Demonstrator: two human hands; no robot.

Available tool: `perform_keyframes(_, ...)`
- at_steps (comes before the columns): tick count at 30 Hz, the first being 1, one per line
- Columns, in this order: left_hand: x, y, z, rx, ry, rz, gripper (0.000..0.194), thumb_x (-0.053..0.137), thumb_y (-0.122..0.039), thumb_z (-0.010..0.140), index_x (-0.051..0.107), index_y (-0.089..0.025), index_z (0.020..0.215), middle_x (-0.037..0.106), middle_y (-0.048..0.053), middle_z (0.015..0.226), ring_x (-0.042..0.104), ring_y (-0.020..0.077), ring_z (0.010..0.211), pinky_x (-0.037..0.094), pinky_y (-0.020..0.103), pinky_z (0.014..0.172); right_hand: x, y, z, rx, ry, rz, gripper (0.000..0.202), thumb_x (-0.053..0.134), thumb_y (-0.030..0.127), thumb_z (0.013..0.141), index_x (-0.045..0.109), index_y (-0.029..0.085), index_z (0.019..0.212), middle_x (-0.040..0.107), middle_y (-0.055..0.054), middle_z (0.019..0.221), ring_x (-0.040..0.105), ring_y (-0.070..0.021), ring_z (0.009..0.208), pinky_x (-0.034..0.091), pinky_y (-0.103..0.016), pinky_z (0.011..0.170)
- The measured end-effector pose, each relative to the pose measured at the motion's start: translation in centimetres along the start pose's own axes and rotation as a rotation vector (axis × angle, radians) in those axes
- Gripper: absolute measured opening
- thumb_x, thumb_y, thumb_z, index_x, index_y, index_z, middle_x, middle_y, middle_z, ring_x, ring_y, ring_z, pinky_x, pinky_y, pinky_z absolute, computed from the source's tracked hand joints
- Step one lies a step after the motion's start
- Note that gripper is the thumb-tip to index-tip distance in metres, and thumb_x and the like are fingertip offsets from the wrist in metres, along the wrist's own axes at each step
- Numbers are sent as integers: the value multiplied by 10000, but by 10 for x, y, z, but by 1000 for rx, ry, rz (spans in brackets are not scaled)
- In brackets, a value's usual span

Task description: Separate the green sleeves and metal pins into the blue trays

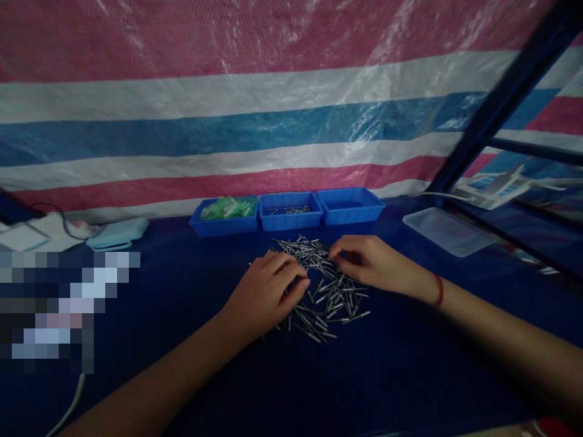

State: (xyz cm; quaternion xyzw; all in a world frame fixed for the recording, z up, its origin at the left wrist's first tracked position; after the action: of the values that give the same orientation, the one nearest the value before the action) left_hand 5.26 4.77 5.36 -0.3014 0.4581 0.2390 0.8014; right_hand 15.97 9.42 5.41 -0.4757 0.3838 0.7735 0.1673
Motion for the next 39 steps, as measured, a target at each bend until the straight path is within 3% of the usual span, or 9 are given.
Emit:
perform_keyframes(4,5,-1,0,-4,19,-2,134,479,-247,892,577,-188,961,593,42,980,528,204,930,414,388,816,12,1,-6,27,95,-104,116,506,153,766,620,170,765,607,-23,772,562,-126,671,409,-271,628)
perform_keyframes(13,10,-4,0,4,32,-5,124,496,-206,874,588,-186,955,602,36,961,527,201,926,418,378,803,20,-2,-5,112,133,-155,109,517,175,776,621,178,743,569,-22,781,549,-125,646,389,-281,595)
perform_keyframes(20,5,-4,1,-13,-1,-8,155,492,-210,881,584,-185,1004,609,43,976,532,206,945,428,384,816,14,7,-10,79,70,-148,165,456,184,846,615,165,803,548,-35,790,538,-121,644,399,-279,601)
perform_keyframes(31,5,-2,2,-40,-20,-6,134,501,-199,871,602,-189,959,622,34,932,546,204,921,427,395,823,20,3,-9,107,98,-214,163,493,147,830,646,166,778,569,-33,768,549,-128,651,371,-272,584)
perform_keyframes(34,3,-1,1,-57,-43,-31,142,500,-196,874,591,-193,983,615,35,953,551,199,918,425,397,837,15,6,-10,103,41,-120,163,473,163,853,622,157,785,557,-36,782,530,-126,653,383,-284,604)
perform_keyframes(39,-11,-2,0,-110,-161,-205,174,553,-241,862,565,-196,1029,585,34,963,567,159,865,462,313,771,11,15,-14,146,-91,380,151,505,266,859,599,165,795,536,-4,719,473,-101,613,383,-248,551)
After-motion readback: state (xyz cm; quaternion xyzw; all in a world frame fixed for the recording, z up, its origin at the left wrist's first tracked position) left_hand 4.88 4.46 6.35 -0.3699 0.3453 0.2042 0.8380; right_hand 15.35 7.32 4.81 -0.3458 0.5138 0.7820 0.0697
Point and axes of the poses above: each hand's wrist, its own z-axis towards the middle knuckle, its own x-axis out of the palm, y = z × x, the point moved 10 cm from there along z, towards the middle knuckle
